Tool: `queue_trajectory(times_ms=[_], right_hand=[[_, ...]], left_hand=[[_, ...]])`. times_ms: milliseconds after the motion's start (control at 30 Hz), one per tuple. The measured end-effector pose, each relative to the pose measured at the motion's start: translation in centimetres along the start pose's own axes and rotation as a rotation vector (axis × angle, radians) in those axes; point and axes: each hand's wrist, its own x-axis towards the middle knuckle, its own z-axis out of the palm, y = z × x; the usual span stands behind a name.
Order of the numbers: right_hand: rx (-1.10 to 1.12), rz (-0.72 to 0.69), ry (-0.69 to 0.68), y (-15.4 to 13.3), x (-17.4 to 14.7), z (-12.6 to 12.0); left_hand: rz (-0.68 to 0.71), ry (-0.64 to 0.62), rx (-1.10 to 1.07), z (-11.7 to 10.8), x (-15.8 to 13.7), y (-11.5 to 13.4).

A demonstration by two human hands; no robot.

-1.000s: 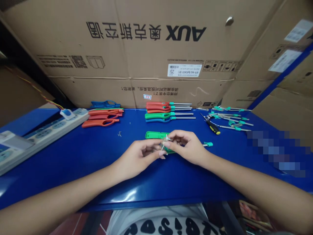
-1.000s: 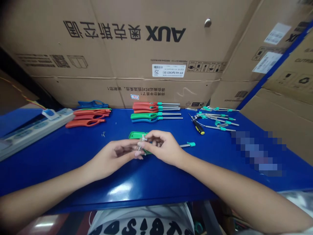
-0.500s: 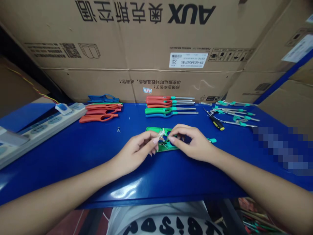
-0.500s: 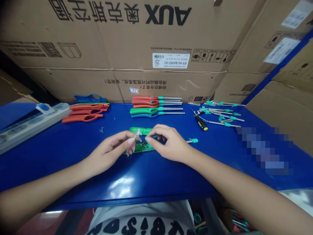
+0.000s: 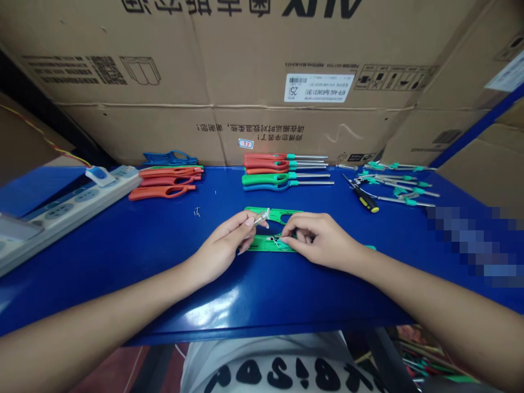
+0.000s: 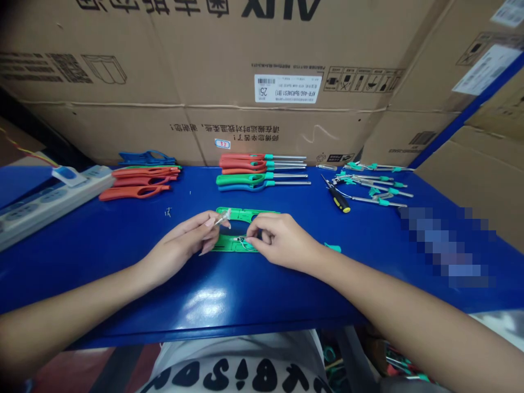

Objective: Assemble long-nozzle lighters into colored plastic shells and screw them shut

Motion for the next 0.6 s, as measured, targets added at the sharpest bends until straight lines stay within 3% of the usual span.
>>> queue_trajectory(times_ms=[200,367,600], right_hand=[[0.146,0.122,-0.012,-0.4,-0.1,0.2],[0.203,0.143,-0.028,-0.3,0.1,0.1],[0.502,0.360,-0.136,0.6,0.5,-0.2]], left_hand=[[-0.053,0.016,0.022,0.2,-0.2,0.2],[-0.024,0.039,0.053,0.3,-0.3,0.0],[-0.017,0.017,0.166,0.1,-0.1,0.2]])
